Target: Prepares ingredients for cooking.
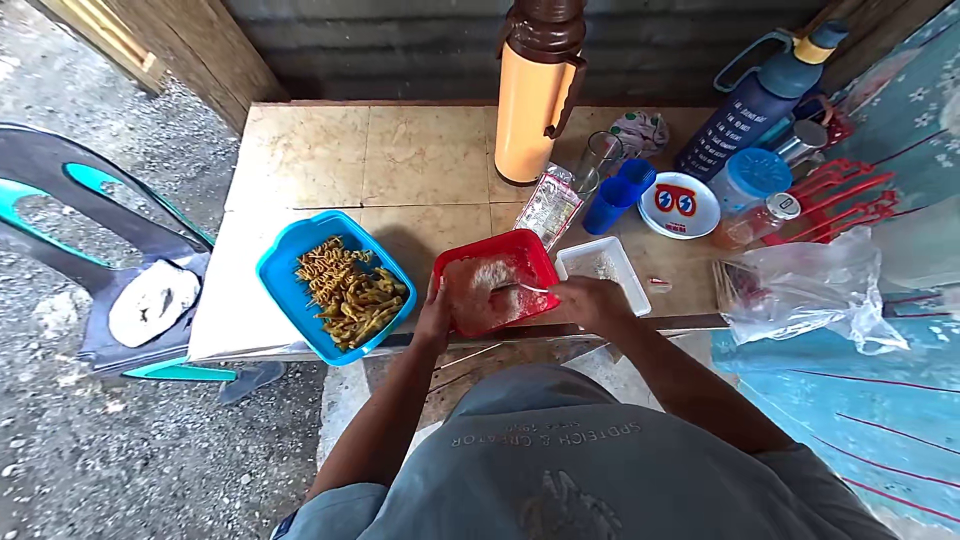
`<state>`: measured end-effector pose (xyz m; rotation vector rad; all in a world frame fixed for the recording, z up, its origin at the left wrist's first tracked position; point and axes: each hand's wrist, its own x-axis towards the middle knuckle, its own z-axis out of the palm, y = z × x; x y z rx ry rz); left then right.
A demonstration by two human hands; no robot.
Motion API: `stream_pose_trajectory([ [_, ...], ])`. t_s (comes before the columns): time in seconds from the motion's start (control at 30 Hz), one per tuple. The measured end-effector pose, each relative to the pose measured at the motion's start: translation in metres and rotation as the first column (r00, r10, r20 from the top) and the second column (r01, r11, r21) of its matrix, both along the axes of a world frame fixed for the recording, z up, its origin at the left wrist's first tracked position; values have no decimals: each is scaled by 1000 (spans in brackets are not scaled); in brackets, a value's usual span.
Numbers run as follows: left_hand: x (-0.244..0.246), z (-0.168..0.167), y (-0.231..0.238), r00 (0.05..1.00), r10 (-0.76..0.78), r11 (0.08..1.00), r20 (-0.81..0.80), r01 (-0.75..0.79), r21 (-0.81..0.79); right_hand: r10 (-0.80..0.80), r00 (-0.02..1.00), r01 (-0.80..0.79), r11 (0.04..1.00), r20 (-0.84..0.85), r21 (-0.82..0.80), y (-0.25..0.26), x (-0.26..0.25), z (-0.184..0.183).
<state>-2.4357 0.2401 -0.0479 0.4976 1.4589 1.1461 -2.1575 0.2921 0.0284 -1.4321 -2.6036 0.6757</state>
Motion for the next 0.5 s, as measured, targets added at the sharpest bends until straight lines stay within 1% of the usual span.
stream_pose_trajectory([
  [0.07, 0, 0, -2, 1000, 7, 999, -16, -6, 43, -69, 996, 67, 996, 55, 51, 9, 6, 15],
  [0.13, 5, 2, -5, 999, 17, 997, -34, -14, 77, -148, 985, 137, 983, 88, 120, 14, 8, 14],
  [0.17, 9, 3, -6, 999, 11, 996, -35, -8, 93, -185, 974, 172, 980, 132, 101, 14, 1, 11],
  [0.2, 13, 4, -7, 999, 6, 994, -31, -3, 106, -205, 959, 202, 979, 194, 34, 11, -12, 9],
  [0.23, 18, 5, -8, 999, 9, 993, -30, -6, 114, -190, 949, 210, 976, 251, -55, 6, -27, 8],
  [0.27, 21, 6, -8, 999, 7, 993, -32, -3, 118, -149, 952, 189, 973, 267, -134, -2, -39, 8],
  [0.33, 23, 6, -9, 998, 5, 994, -58, 1, 107, -52, 972, 100, 974, 227, -204, -19, -47, 11],
  [0.37, 22, 6, -10, 998, 4, 995, -70, 3, 99, -34, 982, 70, 980, 185, -188, -23, -42, 12],
  [0.43, 18, 10, -13, 996, -14, 996, -90, 22, 91, -86, 991, 96, 992, 104, -86, -19, -26, 9],
  [0.5, 16, 13, -15, 995, -29, 996, -100, 37, 82, -164, 981, 165, 986, 103, -3, -6, -20, 1],
])
